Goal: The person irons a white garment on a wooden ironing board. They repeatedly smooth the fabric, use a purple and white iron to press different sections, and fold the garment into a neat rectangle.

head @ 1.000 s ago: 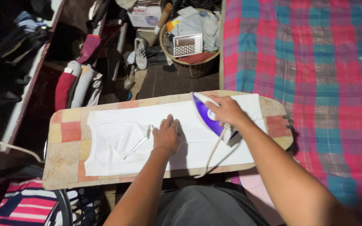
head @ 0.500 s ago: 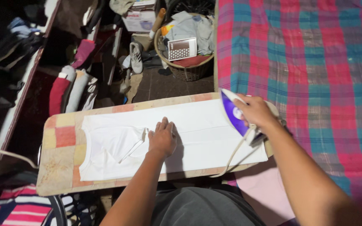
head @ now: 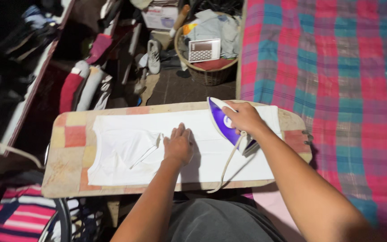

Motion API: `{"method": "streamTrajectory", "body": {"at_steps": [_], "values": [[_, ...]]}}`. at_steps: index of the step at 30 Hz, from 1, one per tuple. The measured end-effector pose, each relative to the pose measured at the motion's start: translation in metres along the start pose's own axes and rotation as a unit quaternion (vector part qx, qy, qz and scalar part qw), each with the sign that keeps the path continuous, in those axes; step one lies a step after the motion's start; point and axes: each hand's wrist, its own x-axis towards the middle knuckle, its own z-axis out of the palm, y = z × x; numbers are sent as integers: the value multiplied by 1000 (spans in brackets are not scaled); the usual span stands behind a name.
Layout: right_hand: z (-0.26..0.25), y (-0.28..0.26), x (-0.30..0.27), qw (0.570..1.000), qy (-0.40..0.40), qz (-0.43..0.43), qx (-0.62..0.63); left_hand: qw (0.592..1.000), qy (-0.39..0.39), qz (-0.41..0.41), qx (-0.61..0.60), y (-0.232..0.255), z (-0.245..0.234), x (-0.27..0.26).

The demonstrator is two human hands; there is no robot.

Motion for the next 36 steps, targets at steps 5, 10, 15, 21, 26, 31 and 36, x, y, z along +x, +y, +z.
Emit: {"method": "streamTrajectory", "body": {"at_steps": [5, 10, 15, 21, 26, 31, 36], "values": [[-48, 39, -25, 992, 67, 72, 76, 1000, 20, 0, 1, 1, 1, -2], [-85, 73, -46, 978, 118, 97, 139, 999, 31, 3, 10, 2, 3, 1], [-87, 65, -47, 985, 116, 101, 83, 1000, 15, -8, 4, 3, 2, 3], [-18, 15, -13, 999, 24, -31, 20, 1000, 18, -16, -8, 11, 3, -11], [33, -11, 6, 998, -41, -53, 19, 1000, -11, -18, 14, 13, 4, -22], [23, 0, 5, 999, -38, -28, 16, 999, -20, -21, 25, 12, 2, -24], [-26, 40, -11, 998, 32, 35, 34, 999, -23, -25, 12, 14, 1, -23]]}}
